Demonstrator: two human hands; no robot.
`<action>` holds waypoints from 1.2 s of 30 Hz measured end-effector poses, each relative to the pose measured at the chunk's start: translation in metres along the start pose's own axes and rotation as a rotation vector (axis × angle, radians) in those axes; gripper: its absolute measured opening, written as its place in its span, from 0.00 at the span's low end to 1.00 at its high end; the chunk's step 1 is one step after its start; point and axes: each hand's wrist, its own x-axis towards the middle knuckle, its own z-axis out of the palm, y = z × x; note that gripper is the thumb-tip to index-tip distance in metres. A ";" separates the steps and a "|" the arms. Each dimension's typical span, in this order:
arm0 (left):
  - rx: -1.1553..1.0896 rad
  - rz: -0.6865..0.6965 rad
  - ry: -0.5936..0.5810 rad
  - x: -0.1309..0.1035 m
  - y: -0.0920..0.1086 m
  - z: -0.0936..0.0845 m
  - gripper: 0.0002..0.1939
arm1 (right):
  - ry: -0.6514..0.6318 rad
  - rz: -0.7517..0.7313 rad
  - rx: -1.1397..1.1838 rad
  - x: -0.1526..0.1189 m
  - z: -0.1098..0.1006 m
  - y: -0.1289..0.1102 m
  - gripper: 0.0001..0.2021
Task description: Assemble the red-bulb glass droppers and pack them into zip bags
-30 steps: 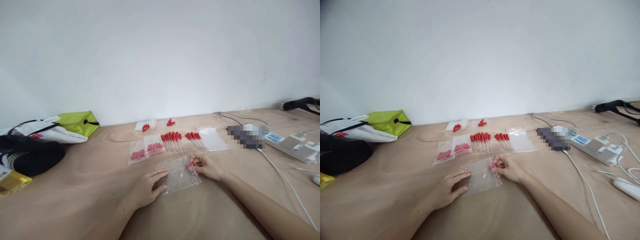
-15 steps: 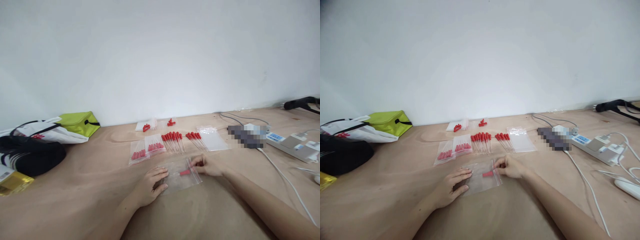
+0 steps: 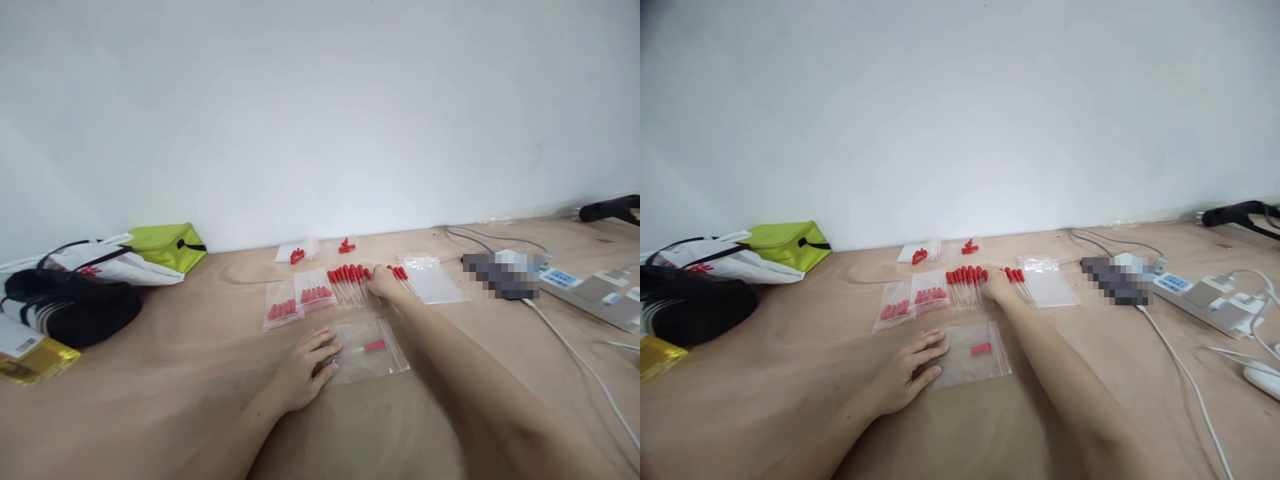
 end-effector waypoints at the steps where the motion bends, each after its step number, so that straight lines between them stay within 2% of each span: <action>1: -0.001 0.002 0.002 0.000 0.000 0.000 0.17 | -0.009 0.010 -0.001 0.000 -0.001 -0.002 0.12; 5: -0.011 0.006 0.004 0.000 0.000 0.000 0.17 | -0.011 -0.028 0.032 -0.013 -0.015 0.004 0.19; 8: -0.007 0.000 -0.001 0.001 -0.001 0.001 0.17 | -0.008 -0.118 0.142 -0.036 -0.025 0.027 0.27; 9: -0.007 0.000 -0.001 0.001 -0.001 0.001 0.18 | 0.009 -0.150 0.309 -0.045 -0.027 0.037 0.28; 11: -0.010 0.003 0.000 0.001 -0.002 0.001 0.18 | 0.045 -0.110 0.615 -0.063 -0.026 0.056 0.29; 14: -0.017 0.001 -0.003 0.002 -0.002 0.001 0.18 | 0.120 -0.031 0.875 -0.086 -0.019 0.072 0.31; 18: -0.018 -0.018 -0.019 0.002 0.001 -0.002 0.17 | 0.176 0.011 1.032 -0.099 -0.012 0.065 0.32; 23: -0.019 -0.021 -0.023 0.001 0.003 -0.003 0.18 | 0.166 0.049 1.133 -0.107 -0.010 0.047 0.30; 28: -0.013 -0.047 -0.030 0.001 0.004 -0.004 0.22 | 0.018 0.106 1.259 -0.119 -0.011 0.041 0.25; 32: -0.013 -0.044 -0.024 0.001 0.004 -0.004 0.23 | -0.120 0.065 1.154 -0.123 -0.013 0.043 0.20; 36: -0.015 -0.039 -0.023 0.001 0.004 -0.004 0.23 | -0.176 0.006 1.037 -0.121 -0.013 0.046 0.17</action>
